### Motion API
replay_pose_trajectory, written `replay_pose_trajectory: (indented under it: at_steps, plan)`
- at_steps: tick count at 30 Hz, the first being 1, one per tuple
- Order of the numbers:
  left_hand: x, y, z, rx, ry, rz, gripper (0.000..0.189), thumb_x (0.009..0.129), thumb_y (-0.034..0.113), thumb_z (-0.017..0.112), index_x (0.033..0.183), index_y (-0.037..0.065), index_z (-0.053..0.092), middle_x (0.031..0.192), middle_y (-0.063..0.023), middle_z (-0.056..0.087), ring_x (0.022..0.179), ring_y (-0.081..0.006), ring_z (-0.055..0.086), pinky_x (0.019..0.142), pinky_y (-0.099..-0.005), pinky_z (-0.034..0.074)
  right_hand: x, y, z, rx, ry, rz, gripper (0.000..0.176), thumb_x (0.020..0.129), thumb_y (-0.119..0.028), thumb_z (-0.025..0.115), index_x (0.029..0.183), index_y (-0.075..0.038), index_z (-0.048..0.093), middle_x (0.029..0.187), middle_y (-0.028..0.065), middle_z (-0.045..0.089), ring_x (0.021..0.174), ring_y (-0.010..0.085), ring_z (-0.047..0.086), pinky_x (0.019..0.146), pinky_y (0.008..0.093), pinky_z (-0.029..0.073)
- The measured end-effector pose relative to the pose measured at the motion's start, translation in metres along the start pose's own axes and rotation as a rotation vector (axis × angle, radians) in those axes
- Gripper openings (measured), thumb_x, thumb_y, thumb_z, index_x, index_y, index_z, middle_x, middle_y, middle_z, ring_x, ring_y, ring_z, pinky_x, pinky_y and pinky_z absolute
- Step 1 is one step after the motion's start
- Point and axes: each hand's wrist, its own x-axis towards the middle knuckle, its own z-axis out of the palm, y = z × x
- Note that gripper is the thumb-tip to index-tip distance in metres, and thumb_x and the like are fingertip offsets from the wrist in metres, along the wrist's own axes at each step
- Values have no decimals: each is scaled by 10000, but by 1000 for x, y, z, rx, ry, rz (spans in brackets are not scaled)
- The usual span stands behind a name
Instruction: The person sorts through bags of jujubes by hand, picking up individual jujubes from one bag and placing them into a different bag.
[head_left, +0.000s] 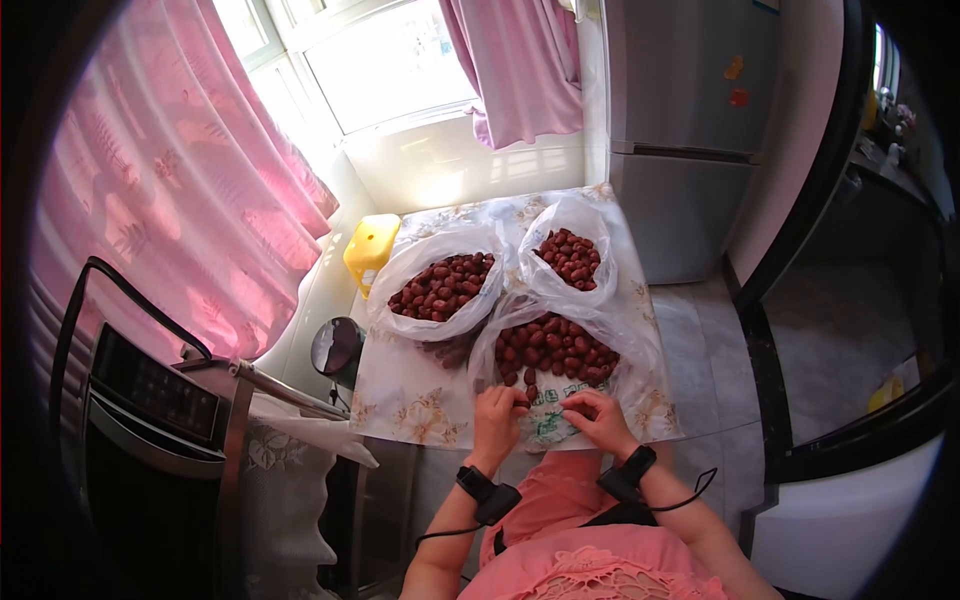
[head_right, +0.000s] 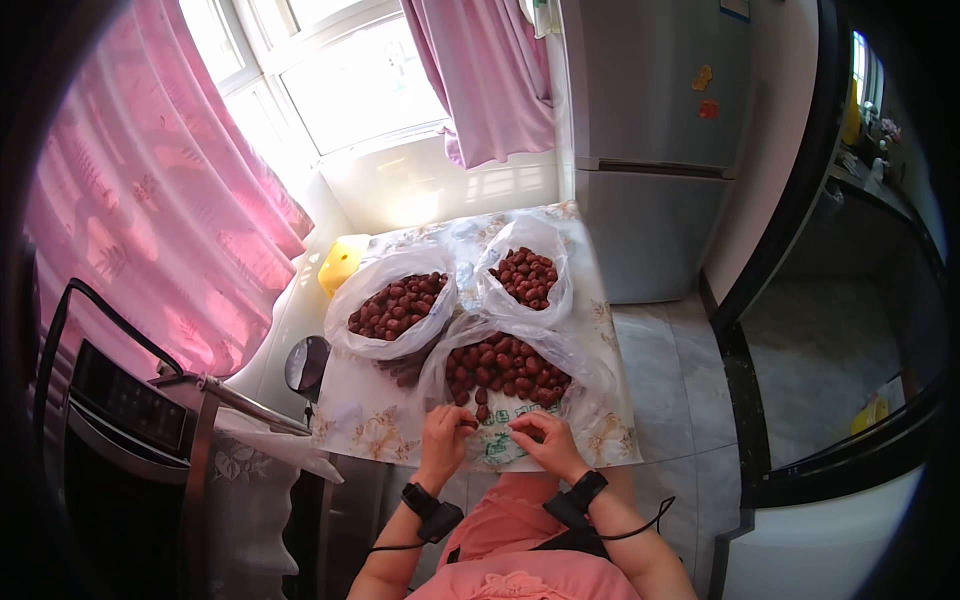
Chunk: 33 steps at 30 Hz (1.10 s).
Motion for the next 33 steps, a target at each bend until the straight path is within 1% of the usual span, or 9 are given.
replay_pose_trajectory:
  at_steps: [11,13,14,16,17,20,23,25,33]
  plan:
    - [-10,1,25,-36,60,-75,129,829,103,705,954,96,675,906,-76,680,892,-295,625,818,-409,424,-6,-2,3,-31,78,-90,132,882,-4,719,1012,11,716,985,52,670,877,99,651,744,242,534]
    - [-12,-2,27,-46,66,-76,137,825,125,718,952,96,676,899,-66,679,895,-291,625,821,-405,424,-4,-5,0,350,225,134,108,880,10,711,988,11,706,979,53,670,858,97,648,732,244,534]
    - [-12,0,26,-52,80,-87,137,825,125,718,952,96,676,899,-66,679,895,-291,625,821,-405,424,0,-11,-4,338,211,137,108,880,10,711,988,11,706,979,53,670,858,97,648,732,244,534]
    - [-12,3,27,-38,87,-26,165,806,144,744,949,98,675,895,-57,675,890,-286,622,821,-406,423,12,-23,-13,-13,316,-165,121,873,14,714,992,-5,698,981,56,670,827,99,651,709,242,532]
    - [-12,3,28,-47,93,-33,165,806,144,744,949,98,675,895,-57,675,890,-286,622,821,-406,423,16,-31,-17,-211,311,-163,182,837,9,732,1013,-19,696,976,71,656,832,175,662,734,288,541]
    - [-13,2,28,-49,107,-33,198,779,171,777,936,102,678,872,-58,671,881,-287,618,833,-407,410,25,-36,-22,-625,314,-233,237,804,-21,748,1035,-31,694,982,100,642,882,272,652,799,350,532]
    - [-11,1,24,-71,121,24,217,785,111,775,972,83,666,922,-77,668,896,-270,624,801,-386,441,29,-19,-30,-709,272,-219,253,801,-46,742,1049,-33,692,992,122,636,938,334,628,850,397,509]
    - [-13,3,20,-312,283,-101,222,815,60,752,1016,59,658,1014,-102,652,865,-267,623,754,-372,485,31,-17,-33,-688,269,-197,241,813,-48,733,1050,-36,690,996,124,640,940,332,633,844,400,509]
    - [0,-44,-23,-278,561,-215,236,857,4,704,1080,33,633,1066,-109,620,776,-216,588,690,-322,491,29,-15,-32,-692,249,-126,153,848,-43,697,996,-26,661,989,134,641,926,338,637,827,401,509]
